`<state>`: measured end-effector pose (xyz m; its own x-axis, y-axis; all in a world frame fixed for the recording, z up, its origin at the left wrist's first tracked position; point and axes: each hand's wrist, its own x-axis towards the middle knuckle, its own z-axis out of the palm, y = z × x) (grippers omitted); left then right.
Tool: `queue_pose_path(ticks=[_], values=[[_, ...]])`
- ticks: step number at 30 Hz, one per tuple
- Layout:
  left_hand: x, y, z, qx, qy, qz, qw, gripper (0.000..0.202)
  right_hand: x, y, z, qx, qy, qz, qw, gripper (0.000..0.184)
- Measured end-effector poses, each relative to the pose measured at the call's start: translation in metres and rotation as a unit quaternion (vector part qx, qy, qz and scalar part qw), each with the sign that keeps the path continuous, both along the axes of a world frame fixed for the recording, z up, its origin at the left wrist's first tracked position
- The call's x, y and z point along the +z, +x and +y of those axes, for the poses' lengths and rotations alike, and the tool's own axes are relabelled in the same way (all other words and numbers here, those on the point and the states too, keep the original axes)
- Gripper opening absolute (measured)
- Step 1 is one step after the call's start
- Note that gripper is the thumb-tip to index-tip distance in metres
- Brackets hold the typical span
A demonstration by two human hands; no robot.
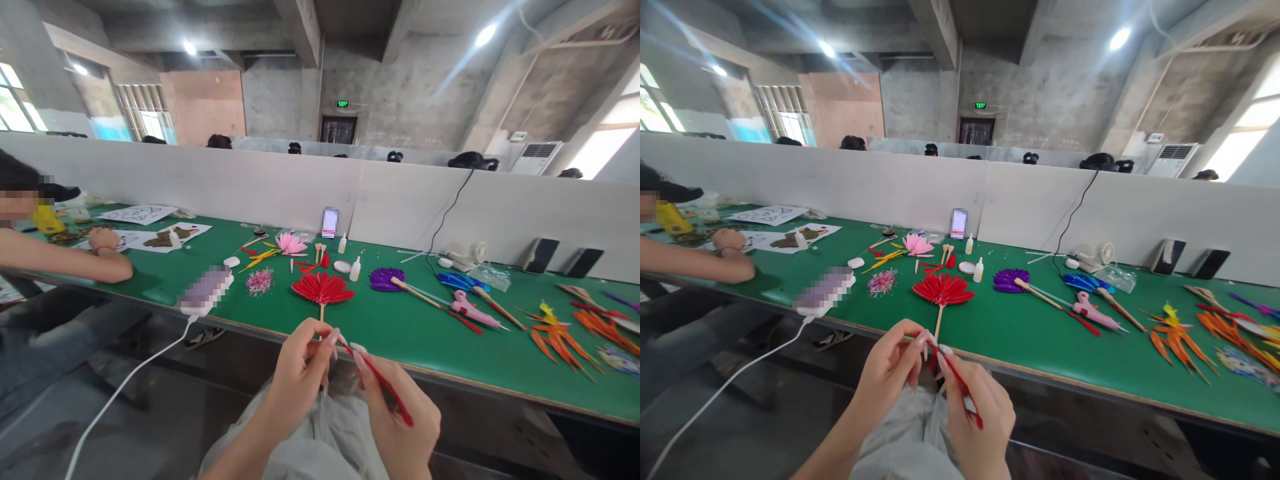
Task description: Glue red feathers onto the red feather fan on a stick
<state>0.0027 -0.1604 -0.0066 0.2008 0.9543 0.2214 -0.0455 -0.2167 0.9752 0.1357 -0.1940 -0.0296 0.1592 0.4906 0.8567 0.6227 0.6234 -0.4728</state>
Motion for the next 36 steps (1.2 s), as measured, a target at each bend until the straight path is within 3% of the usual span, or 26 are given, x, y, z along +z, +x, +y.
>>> queue_pose_path(ticks=[17, 36], values=[[-0.0011, 0.0015, 0.0019, -0.020, -0.047, -0.038, 0.998, 0.036, -0.0007, 0.0078, -0.0001, 0.027, 0.024, -0.061, 0.997, 0.035], [0.0037, -0.0010, 0.0017, -0.016, -0.030, -0.035, 0.999, 0.033, -0.0007, 0.0080, 0.0018, 0.011, 0.014, -0.060, 0.998, 0.029]])
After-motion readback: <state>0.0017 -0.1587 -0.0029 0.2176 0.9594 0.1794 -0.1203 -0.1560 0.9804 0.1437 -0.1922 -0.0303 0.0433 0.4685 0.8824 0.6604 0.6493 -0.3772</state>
